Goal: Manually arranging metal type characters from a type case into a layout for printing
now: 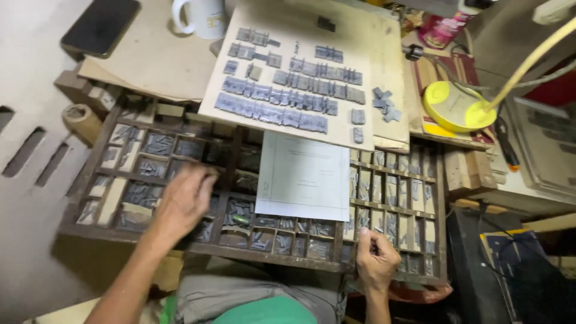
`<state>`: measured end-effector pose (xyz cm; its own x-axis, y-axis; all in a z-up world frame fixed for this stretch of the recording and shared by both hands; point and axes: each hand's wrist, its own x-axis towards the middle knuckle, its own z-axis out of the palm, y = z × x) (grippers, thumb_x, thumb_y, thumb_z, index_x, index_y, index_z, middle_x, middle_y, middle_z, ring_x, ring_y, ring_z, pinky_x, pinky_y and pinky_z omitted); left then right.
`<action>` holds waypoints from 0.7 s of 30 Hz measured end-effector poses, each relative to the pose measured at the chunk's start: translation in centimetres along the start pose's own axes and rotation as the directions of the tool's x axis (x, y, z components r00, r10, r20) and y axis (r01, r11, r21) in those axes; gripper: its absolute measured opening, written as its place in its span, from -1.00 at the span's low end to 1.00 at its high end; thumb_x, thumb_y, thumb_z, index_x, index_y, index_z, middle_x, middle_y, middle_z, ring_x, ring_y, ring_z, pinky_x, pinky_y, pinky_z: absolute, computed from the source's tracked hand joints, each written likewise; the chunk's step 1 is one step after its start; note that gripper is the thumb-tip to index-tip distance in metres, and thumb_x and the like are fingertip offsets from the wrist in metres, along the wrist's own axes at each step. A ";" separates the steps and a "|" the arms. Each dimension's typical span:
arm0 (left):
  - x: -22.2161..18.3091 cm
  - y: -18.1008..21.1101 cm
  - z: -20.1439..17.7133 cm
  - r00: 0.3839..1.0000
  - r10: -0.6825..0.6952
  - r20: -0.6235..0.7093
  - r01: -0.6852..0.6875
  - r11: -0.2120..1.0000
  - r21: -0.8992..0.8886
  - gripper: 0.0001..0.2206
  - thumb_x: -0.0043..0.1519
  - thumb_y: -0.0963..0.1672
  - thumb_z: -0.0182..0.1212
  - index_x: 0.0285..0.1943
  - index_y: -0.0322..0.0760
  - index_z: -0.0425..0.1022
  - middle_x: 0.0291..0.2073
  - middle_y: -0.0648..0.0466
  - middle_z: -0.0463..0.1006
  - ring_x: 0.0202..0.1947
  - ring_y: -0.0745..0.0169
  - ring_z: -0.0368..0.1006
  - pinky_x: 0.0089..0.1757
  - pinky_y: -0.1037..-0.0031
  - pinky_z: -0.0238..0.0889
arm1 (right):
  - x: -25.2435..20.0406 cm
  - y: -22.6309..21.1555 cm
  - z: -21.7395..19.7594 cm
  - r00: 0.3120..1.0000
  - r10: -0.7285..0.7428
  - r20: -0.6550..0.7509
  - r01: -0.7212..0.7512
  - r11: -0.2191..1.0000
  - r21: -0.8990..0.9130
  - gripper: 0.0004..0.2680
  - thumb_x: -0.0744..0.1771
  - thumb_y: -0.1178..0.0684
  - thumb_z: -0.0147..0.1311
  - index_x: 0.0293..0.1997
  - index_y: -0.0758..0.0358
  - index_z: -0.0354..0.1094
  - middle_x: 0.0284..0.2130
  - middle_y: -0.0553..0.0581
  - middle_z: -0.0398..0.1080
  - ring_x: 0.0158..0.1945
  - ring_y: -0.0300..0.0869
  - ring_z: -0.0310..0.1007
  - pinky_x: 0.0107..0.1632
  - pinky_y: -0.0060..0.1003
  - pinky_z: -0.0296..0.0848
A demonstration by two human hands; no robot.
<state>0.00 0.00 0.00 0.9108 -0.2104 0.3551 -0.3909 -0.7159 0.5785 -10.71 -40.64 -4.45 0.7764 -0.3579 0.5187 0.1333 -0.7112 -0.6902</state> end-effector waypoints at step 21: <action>-3.4 14.2 3.5 0.940 0.317 0.127 -0.200 0.814 -0.546 -0.65 0.34 -0.27 0.10 0.32 -0.46 0.34 -0.03 -0.19 0.61 -0.19 -0.01 0.60 -0.15 0.34 0.54 | -0.4 -13.1 0.3 0.906 -0.001 0.423 -0.140 0.943 0.303 -0.89 0.35 0.13 0.14 -0.12 0.28 0.56 -0.42 0.02 0.48 -0.35 -0.28 0.42 -0.25 -0.42 0.42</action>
<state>-8.17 -11.83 4.45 0.7492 -0.5093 0.4234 -0.5726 -0.1768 0.8005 -12.56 -30.99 4.18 0.9639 -0.0681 0.2575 0.2033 -0.4366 -0.8764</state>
